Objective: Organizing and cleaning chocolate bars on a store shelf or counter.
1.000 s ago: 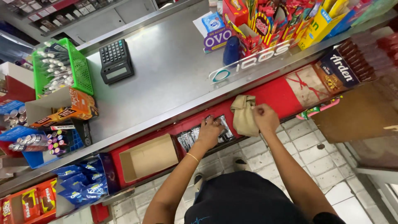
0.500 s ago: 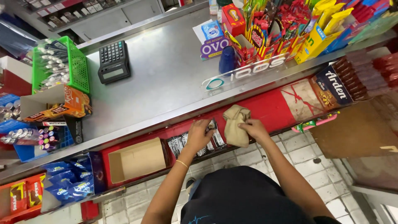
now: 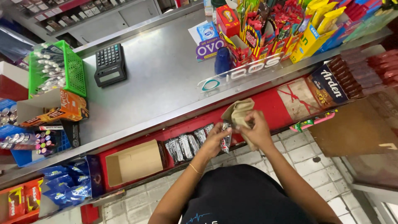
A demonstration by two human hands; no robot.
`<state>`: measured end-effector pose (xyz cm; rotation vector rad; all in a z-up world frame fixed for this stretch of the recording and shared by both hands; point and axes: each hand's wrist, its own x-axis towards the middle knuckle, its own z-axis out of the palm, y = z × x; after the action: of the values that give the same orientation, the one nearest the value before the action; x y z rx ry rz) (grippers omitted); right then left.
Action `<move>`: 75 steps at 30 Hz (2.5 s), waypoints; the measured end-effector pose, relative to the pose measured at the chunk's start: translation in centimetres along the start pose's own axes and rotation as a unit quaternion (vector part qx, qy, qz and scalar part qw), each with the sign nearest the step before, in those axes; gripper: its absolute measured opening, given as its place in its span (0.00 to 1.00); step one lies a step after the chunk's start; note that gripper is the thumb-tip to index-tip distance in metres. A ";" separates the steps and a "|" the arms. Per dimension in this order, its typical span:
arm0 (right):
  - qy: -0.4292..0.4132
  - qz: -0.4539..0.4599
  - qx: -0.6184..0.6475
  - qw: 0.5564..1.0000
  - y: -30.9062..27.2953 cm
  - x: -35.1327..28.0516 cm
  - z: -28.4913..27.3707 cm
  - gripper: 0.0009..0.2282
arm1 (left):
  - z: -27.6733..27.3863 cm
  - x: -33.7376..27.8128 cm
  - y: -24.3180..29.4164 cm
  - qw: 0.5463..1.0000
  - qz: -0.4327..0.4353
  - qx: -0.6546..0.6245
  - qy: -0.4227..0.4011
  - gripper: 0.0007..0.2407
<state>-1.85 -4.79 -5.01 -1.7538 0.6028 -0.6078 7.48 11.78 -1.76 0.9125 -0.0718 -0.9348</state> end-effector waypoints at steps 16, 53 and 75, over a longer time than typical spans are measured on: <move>-0.037 0.333 0.445 0.831 -1.3 -1.5 -1.9 0.26 | -0.5 5.0 -1.9 0.997 -0.026 0.067 0.038 0.21; 0.086 0.126 0.360 0.920 4.4 -2.4 -1.6 0.23 | -0.9 2.2 -1.7 0.985 0.064 0.004 0.157 0.16; 0.101 0.066 0.230 0.966 4.6 -0.9 -3.3 0.10 | 2.5 -3.6 -1.9 0.997 0.006 0.076 0.005 0.20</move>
<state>-5.11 -7.63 -8.77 -1.2173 0.6527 -0.7699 2.90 12.28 -0.36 1.0562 -0.1417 -0.9232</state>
